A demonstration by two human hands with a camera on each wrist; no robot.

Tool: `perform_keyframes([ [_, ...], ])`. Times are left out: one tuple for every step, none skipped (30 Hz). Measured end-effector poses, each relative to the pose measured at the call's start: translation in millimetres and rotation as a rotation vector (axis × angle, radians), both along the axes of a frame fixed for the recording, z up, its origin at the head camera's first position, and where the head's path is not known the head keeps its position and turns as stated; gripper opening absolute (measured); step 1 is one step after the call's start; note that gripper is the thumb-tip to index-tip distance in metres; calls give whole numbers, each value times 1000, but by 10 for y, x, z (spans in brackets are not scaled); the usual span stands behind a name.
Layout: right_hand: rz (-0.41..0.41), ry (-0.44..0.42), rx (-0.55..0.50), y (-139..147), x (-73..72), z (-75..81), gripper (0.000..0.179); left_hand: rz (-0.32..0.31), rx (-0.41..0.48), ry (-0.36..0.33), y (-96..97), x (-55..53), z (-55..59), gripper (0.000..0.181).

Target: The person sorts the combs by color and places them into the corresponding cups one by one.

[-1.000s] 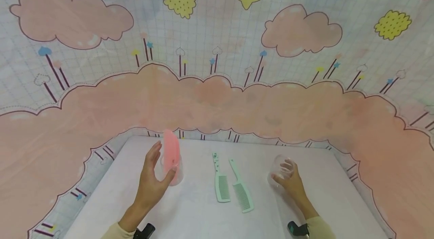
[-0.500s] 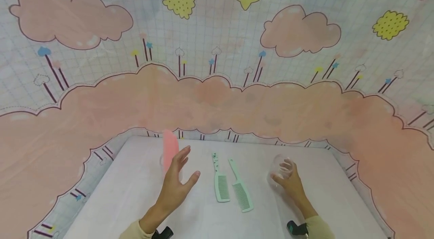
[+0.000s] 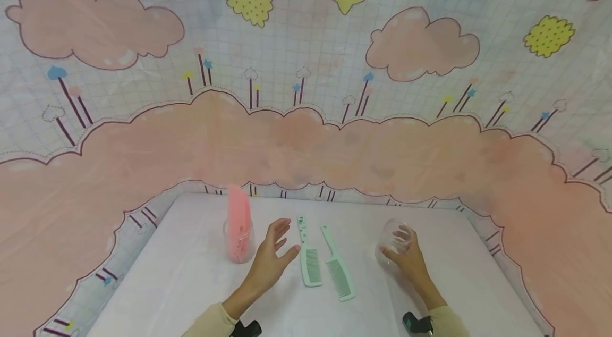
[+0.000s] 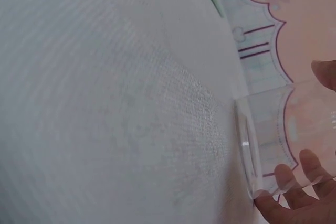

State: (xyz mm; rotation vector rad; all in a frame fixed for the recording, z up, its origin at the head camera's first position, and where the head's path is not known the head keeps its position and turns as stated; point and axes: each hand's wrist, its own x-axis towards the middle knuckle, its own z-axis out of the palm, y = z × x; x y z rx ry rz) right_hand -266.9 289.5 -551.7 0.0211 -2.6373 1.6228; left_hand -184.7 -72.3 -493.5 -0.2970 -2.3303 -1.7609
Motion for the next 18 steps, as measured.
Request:
perform_keyframes([
  [1,3,-2,2,-4,0,92,2,-4,-16,13,-27,-29,67],
  [2,7,-3,2,-6,2,92,3,-8,-28,26,-52,-55,67],
  [1,10,-5,0,-7,5,92,4,-14,-41,39,-75,-77,67],
  [1,13,-9,-2,-6,8,91,7,-20,-59,52,-95,-95,67],
  [-1,14,-14,-4,-7,8,91,14,-29,-73,64,-114,-117,67],
  [4,17,-15,-4,-6,7,91,21,-39,-87,74,-132,-140,67],
  [4,16,-18,-6,-6,5,91,31,-44,-112,84,-152,-159,67],
  [3,15,-22,-9,-5,3,91,40,-45,-140,92,-171,-181,67],
  [2,14,-24,-11,-5,-1,91,50,-45,-167,100,-193,-206,67],
  [3,14,-28,-12,-6,-5,91,60,-42,-193,106,-213,-229,67],
  [2,14,-28,-12,-8,-11,92,71,-36,-215,113,-234,-253,67],
  [1,14,-25,-13,-8,-13,92,79,-29,-237,121,-256,-277,67],
  [-4,12,-24,-13,-5,-14,92,87,-23,-256,127,-277,-298,67],
  [-4,15,-21,-10,-4,-16,92,91,-18,-268,135,-295,-319,66],
  [-5,16,-20,-6,-4,-17,92,93,-14,-277,144,-313,-336,66],
  [-3,18,-20,-2,-3,-16,92,97,-10,-287,152,-331,-352,66],
  [-3,18,-20,1,-4,-15,92,100,-6,-295,161,-350,-366,66],
  [-1,20,-20,5,-2,-12,92,105,-5,-303,169,-368,-377,66],
])
